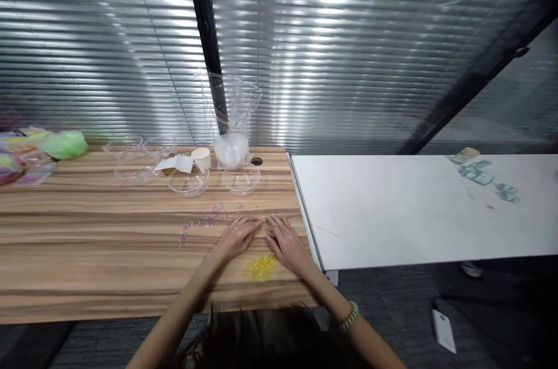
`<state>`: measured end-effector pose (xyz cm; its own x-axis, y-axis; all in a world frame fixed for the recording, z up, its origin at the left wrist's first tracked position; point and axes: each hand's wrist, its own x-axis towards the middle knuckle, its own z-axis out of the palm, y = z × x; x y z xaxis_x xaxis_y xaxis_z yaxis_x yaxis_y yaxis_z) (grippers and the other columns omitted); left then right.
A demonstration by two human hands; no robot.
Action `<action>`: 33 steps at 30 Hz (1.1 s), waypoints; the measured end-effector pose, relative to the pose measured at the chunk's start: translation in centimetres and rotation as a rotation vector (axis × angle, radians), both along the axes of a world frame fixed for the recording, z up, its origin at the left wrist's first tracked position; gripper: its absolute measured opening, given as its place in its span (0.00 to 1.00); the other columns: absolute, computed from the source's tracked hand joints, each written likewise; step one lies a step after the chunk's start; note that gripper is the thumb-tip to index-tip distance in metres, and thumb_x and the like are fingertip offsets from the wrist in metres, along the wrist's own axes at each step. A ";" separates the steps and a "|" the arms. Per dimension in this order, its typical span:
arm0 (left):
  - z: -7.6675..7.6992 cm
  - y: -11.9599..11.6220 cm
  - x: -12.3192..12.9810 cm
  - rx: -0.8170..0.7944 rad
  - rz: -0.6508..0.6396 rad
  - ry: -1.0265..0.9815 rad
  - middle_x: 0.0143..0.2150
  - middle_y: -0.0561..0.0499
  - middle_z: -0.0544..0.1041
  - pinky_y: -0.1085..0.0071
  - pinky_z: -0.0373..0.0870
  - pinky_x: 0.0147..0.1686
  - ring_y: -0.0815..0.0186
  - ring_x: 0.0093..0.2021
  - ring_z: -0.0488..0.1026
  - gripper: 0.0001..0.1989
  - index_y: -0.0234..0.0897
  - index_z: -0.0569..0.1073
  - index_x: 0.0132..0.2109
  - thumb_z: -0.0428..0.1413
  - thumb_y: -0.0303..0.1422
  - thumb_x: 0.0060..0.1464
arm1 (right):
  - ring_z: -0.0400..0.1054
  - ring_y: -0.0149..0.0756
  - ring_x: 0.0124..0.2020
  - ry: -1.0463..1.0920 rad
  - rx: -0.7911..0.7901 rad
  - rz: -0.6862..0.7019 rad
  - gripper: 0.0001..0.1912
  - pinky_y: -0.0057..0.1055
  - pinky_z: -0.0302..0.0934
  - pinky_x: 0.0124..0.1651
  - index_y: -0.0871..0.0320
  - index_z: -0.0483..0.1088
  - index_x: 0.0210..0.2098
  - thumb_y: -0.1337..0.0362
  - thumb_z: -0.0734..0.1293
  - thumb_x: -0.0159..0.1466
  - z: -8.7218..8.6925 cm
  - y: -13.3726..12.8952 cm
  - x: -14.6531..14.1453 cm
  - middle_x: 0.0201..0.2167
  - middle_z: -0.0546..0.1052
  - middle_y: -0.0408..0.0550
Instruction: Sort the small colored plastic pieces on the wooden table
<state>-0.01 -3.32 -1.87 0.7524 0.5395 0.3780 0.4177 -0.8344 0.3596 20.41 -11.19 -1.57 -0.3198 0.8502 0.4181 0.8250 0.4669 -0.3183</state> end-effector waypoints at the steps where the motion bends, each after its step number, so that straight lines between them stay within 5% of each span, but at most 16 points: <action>1: 0.0 -0.1 0.0 -0.011 0.004 -0.006 0.53 0.44 0.73 0.58 0.65 0.56 0.61 0.55 0.69 0.19 0.39 0.66 0.60 0.49 0.29 0.64 | 0.52 0.42 0.65 -0.004 -0.001 0.015 0.24 0.51 0.51 0.65 0.68 0.55 0.63 0.64 0.56 0.70 0.0 0.3 -0.1 0.61 0.62 0.60; 10: 0.7 -0.7 0.1 -0.076 0.063 -0.030 0.63 0.41 0.63 0.51 0.53 0.64 0.58 0.66 0.55 0.29 0.34 0.45 0.69 0.45 0.36 0.66 | 0.51 0.41 0.65 0.024 -0.025 0.107 0.19 0.53 0.47 0.66 0.65 0.60 0.58 0.63 0.56 0.70 0.6 0.2 0.0 0.58 0.66 0.59; 15: 0.9 -0.9 0.5 -0.081 0.014 0.014 0.64 0.44 0.62 0.52 0.48 0.66 0.59 0.66 0.55 0.24 0.38 0.55 0.67 0.46 0.34 0.66 | 0.53 0.40 0.65 0.137 -0.020 0.083 0.17 0.52 0.50 0.65 0.62 0.61 0.57 0.67 0.55 0.70 0.3 -0.2 0.5 0.58 0.66 0.57; 21: 0.7 -1.1 0.0 -0.087 0.080 0.015 0.62 0.42 0.64 0.51 0.55 0.63 0.57 0.66 0.55 0.24 0.34 0.52 0.67 0.42 0.32 0.67 | 0.52 0.40 0.65 0.108 -0.038 0.129 0.17 0.52 0.49 0.66 0.62 0.61 0.56 0.68 0.57 0.69 0.2 -0.1 0.4 0.57 0.68 0.57; 28: 1.2 -0.8 0.2 -0.057 0.009 0.031 0.64 0.43 0.61 0.54 0.53 0.65 0.60 0.65 0.57 0.23 0.36 0.53 0.67 0.42 0.32 0.67 | 0.50 0.40 0.66 0.069 -0.075 0.111 0.24 0.51 0.49 0.66 0.63 0.54 0.63 0.64 0.58 0.69 0.7 0.3 0.1 0.61 0.62 0.59; 33: 0.4 -0.8 -0.3 -0.022 0.038 -0.001 0.60 0.44 0.67 0.52 0.53 0.65 0.60 0.64 0.60 0.22 0.35 0.54 0.67 0.41 0.31 0.68 | 0.54 0.39 0.64 0.071 -0.038 0.167 0.16 0.48 0.48 0.67 0.63 0.63 0.55 0.65 0.57 0.69 1.1 0.0 0.0 0.56 0.68 0.56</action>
